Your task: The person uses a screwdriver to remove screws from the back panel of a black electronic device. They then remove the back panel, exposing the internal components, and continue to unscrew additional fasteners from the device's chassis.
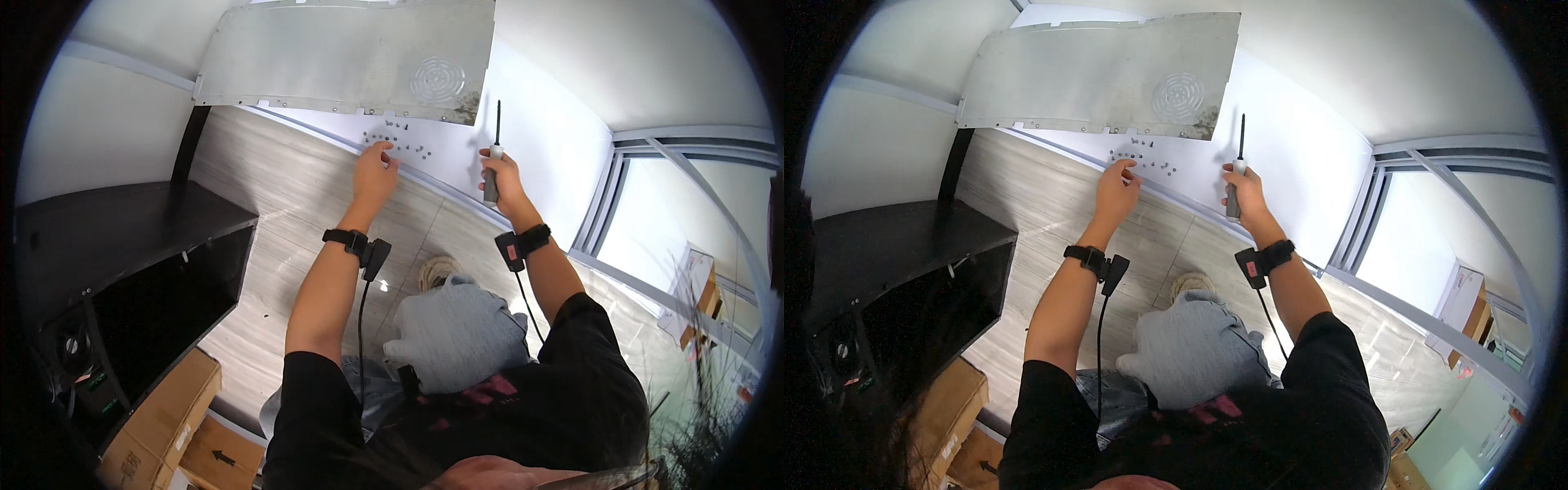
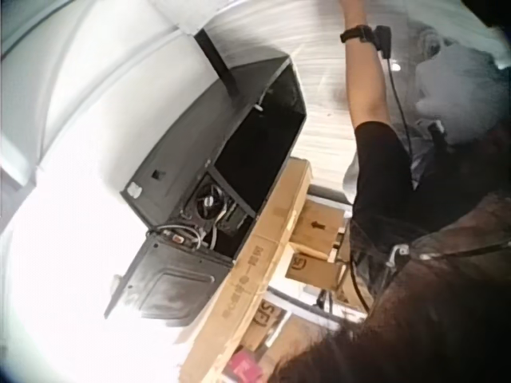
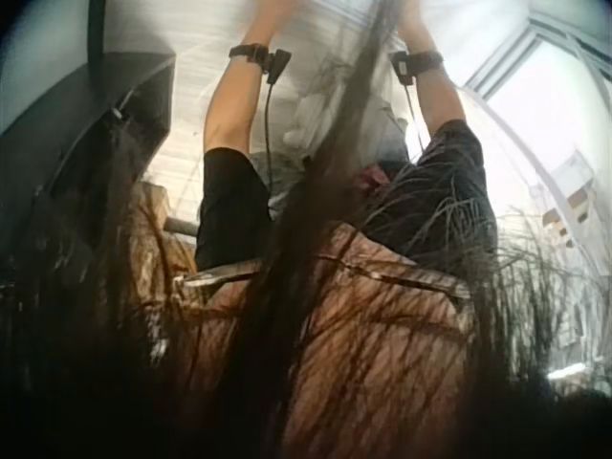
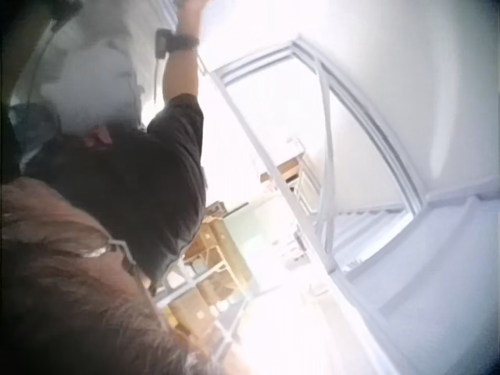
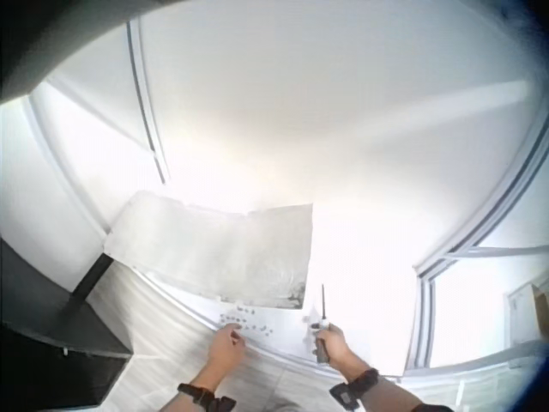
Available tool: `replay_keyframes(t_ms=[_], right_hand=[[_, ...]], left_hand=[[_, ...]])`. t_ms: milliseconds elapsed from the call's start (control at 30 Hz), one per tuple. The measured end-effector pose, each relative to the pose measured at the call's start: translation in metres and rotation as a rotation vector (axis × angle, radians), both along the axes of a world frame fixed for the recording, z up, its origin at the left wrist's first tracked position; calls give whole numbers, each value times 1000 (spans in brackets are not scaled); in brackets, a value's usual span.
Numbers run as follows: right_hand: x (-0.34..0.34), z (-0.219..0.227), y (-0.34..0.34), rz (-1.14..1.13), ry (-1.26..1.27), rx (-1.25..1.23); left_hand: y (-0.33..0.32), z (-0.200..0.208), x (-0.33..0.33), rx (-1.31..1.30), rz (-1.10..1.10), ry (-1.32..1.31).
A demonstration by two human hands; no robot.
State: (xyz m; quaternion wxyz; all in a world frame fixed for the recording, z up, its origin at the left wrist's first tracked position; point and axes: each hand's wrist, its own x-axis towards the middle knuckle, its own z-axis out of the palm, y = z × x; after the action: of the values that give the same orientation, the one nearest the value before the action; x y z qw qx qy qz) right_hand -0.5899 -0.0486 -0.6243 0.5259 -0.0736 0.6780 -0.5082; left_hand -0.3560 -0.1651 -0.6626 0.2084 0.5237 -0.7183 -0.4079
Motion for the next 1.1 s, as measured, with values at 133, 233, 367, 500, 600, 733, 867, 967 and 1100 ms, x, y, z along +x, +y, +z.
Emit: replay_keyframes(t_ms=[133,233,367,500,600,733,867,967,1100], right_hand=[[11,-15,-20,1,-30,-2],[18,-16,-24,-41,-73,-36],[18,-15,-19,-89,-154,-72],[16,-10,-22,-134,-226,-107],[13,-10,-21,-157,-265,-147],[6,-17,-13,-92,-179,-299],[4,2,0,-33,236,-263],[8,37,-5,101,318,-363],[24,68,-23,440,343,-317]], left_hand=[[-18,9,-25,-77,-40,-124],[-32,10,-49,-8,-25,-303],[-36,12,-67,-14,-45,-434],[-38,10,-75,33,14,-492],[-39,7,-76,38,8,-486],[-32,8,-72,-42,-77,-398],[-8,25,-50,81,-153,-28],[0,33,-29,457,-65,429],[7,69,-11,919,112,966]])
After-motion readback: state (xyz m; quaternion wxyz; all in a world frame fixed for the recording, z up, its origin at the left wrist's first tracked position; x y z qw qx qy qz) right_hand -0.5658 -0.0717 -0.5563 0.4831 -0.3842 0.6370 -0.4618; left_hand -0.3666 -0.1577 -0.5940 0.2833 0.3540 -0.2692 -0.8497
